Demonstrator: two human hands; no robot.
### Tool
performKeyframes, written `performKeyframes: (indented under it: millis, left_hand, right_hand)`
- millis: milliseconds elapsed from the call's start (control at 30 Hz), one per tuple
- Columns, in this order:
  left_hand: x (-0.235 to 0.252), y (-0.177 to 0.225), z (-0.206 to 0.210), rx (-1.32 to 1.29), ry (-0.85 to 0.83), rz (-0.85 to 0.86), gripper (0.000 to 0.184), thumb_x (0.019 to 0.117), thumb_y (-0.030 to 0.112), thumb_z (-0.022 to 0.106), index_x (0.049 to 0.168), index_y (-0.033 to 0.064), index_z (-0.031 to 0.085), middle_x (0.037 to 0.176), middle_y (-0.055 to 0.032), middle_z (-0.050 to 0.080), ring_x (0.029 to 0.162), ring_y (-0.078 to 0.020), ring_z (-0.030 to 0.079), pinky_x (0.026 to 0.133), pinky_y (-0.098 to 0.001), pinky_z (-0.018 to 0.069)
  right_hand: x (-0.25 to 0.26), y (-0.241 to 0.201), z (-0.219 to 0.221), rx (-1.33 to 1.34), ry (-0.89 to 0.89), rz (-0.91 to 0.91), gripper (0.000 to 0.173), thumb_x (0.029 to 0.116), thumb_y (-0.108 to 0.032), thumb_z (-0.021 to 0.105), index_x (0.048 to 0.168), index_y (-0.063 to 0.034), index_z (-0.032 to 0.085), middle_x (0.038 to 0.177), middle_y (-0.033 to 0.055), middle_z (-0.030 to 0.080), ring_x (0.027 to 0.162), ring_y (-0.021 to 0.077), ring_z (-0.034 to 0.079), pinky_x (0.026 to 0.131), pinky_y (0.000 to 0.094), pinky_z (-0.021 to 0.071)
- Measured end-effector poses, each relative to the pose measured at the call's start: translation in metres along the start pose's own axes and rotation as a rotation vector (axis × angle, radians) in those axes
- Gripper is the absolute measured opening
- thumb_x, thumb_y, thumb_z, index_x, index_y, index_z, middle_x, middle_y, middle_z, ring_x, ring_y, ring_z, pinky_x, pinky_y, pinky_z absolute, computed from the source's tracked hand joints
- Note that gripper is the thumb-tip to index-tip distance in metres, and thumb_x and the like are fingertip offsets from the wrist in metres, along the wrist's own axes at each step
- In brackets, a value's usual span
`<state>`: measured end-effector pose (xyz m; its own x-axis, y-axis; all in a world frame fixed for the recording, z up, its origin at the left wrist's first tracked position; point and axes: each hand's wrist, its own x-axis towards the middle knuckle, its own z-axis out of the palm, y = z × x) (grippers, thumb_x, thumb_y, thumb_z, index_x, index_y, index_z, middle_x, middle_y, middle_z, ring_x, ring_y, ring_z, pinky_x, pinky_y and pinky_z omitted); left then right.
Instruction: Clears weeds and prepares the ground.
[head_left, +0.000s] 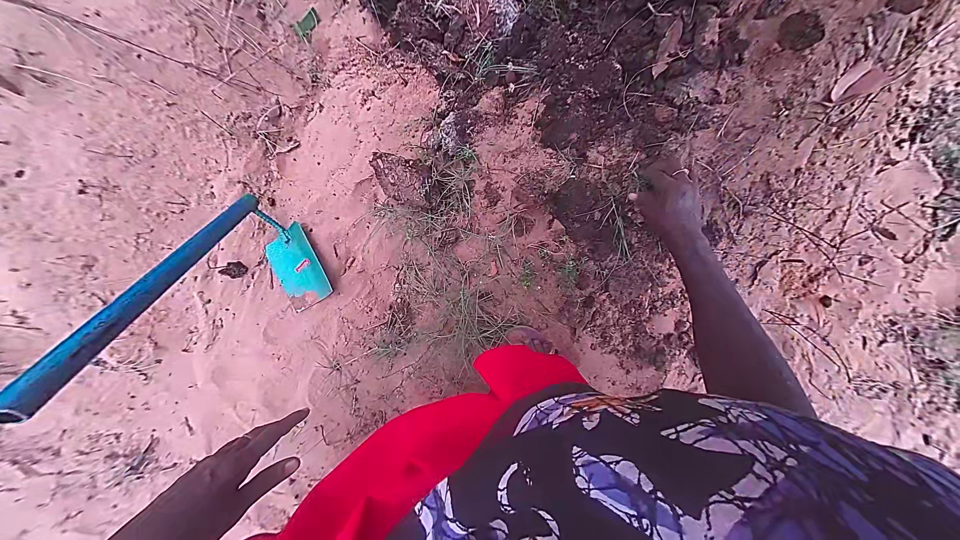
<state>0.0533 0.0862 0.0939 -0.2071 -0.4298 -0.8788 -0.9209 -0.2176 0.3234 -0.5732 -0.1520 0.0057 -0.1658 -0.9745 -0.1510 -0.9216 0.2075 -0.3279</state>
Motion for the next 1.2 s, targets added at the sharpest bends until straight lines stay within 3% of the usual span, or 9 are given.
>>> performKeyframes:
  millis: [67, 167, 233, 333, 400, 467, 533, 933, 1200]
  left_hand:
    - [0.001, -0.006, 0.002, -0.007, -0.014, 0.002, 0.061, 0.1044, 0.032, 0.061, 0.156, 0.0068, 0.042, 0.143, -0.0289, 0.056, 0.128, -0.05, 0.058, 0.109, -0.0665, 0.0409]
    - [-0.001, -0.01, 0.002, -0.032, 0.0, -0.01, 0.059, 0.1057, 0.032, 0.059, 0.156, 0.0056, 0.043, 0.143, -0.0298, 0.056, 0.129, -0.0507, 0.057, 0.11, -0.0669, 0.0397]
    - [-0.003, -0.009, 0.001, -0.041, 0.023, -0.009, 0.057, 0.1065, 0.031, 0.057, 0.156, 0.0054, 0.043, 0.143, -0.0307, 0.056, 0.128, -0.0514, 0.057, 0.109, -0.0675, 0.0402]
    - [-0.004, -0.014, 0.006, -0.063, 0.058, 0.027, 0.057, 0.106, 0.032, 0.057, 0.155, 0.0058, 0.044, 0.141, -0.0308, 0.057, 0.125, -0.051, 0.059, 0.107, -0.0673, 0.0428]
    - [-0.003, -0.018, 0.009, -0.064, 0.04, 0.032, 0.058, 0.1056, 0.033, 0.057, 0.155, 0.0065, 0.044, 0.142, -0.0297, 0.057, 0.126, -0.05, 0.059, 0.107, -0.0668, 0.0427]
    - [0.0, -0.018, 0.01, -0.055, 0.016, 0.026, 0.059, 0.1048, 0.034, 0.059, 0.156, 0.0083, 0.044, 0.143, -0.0277, 0.057, 0.127, -0.0485, 0.059, 0.109, -0.0655, 0.0422]
    - [0.002, -0.016, 0.011, -0.062, 0.004, 0.018, 0.059, 0.1044, 0.034, 0.06, 0.156, 0.0101, 0.044, 0.144, -0.0258, 0.057, 0.129, -0.0465, 0.058, 0.11, -0.0638, 0.0423]
    - [-0.007, -0.01, 0.015, -0.075, 0.058, 0.017, 0.06, 0.1037, 0.033, 0.06, 0.156, 0.0091, 0.043, 0.141, -0.0256, 0.059, 0.127, -0.0461, 0.06, 0.108, -0.0646, 0.0433]
    - [-0.005, -0.004, 0.014, -0.052, 0.037, 0.019, 0.06, 0.1045, 0.035, 0.059, 0.157, 0.0117, 0.042, 0.144, -0.0243, 0.058, 0.129, -0.0447, 0.059, 0.109, -0.0638, 0.0425]
  right_hand:
    - [0.0, 0.001, 0.012, 0.129, 0.045, -0.007, 0.027, 0.1051, -0.013, 0.057, 0.124, 0.0028, 0.068, 0.135, 0.0252, 0.062, 0.115, 0.0448, 0.065, 0.095, 0.0652, 0.0492]
    - [0.003, 0.007, 0.028, 0.889, 0.261, 0.225, 0.024, 0.1116, -0.016, 0.041, 0.116, -0.0007, 0.059, 0.098, 0.0041, 0.07, 0.062, 0.0075, 0.063, 0.058, 0.0231, 0.0548]
    - [-0.002, 0.004, 0.025, 1.194, 0.331, 0.34, 0.019, 0.1125, -0.019, 0.04, 0.11, -0.0072, 0.055, 0.083, -0.0005, 0.069, 0.059, 0.008, 0.065, 0.056, 0.025, 0.0575]
    - [-0.018, 0.003, 0.013, 0.984, 0.52, 0.243, 0.017, 0.1104, -0.014, 0.043, 0.101, -0.0064, 0.055, 0.074, -0.0063, 0.058, 0.059, 0.0019, 0.056, 0.06, 0.0199, 0.0524]
    - [-0.036, 0.007, -0.008, 0.539, 0.541, 0.155, 0.025, 0.109, -0.017, 0.046, 0.108, 0.002, 0.062, 0.082, 0.003, 0.062, 0.068, 0.0085, 0.06, 0.07, 0.0266, 0.0535]
    - [-0.05, 0.005, -0.024, 0.212, 0.371, 0.131, 0.033, 0.1074, -0.018, 0.051, 0.121, 0.0078, 0.065, 0.11, 0.0274, 0.069, 0.102, 0.039, 0.068, 0.094, 0.056, 0.05]
    - [-0.051, 0.008, -0.013, 0.103, 0.181, 0.08, 0.027, 0.1031, -0.012, 0.059, 0.123, 0.0041, 0.068, 0.125, 0.033, 0.063, 0.117, 0.0517, 0.06, 0.1, 0.0676, 0.0436]
    - [-0.017, -0.014, 0.027, -0.124, -0.15, -0.056, 0.059, 0.0912, 0.006, 0.058, 0.144, -0.0188, 0.061, 0.143, 0.0349, 0.048, 0.116, 0.0568, 0.059, 0.086, 0.0724, 0.0501]
    - [-0.018, -0.012, 0.032, -0.274, -0.081, -0.08, 0.05, 0.0933, 0.002, 0.059, 0.142, -0.0116, 0.06, 0.144, 0.0358, 0.048, 0.123, 0.0591, 0.055, 0.085, 0.0715, 0.0514]
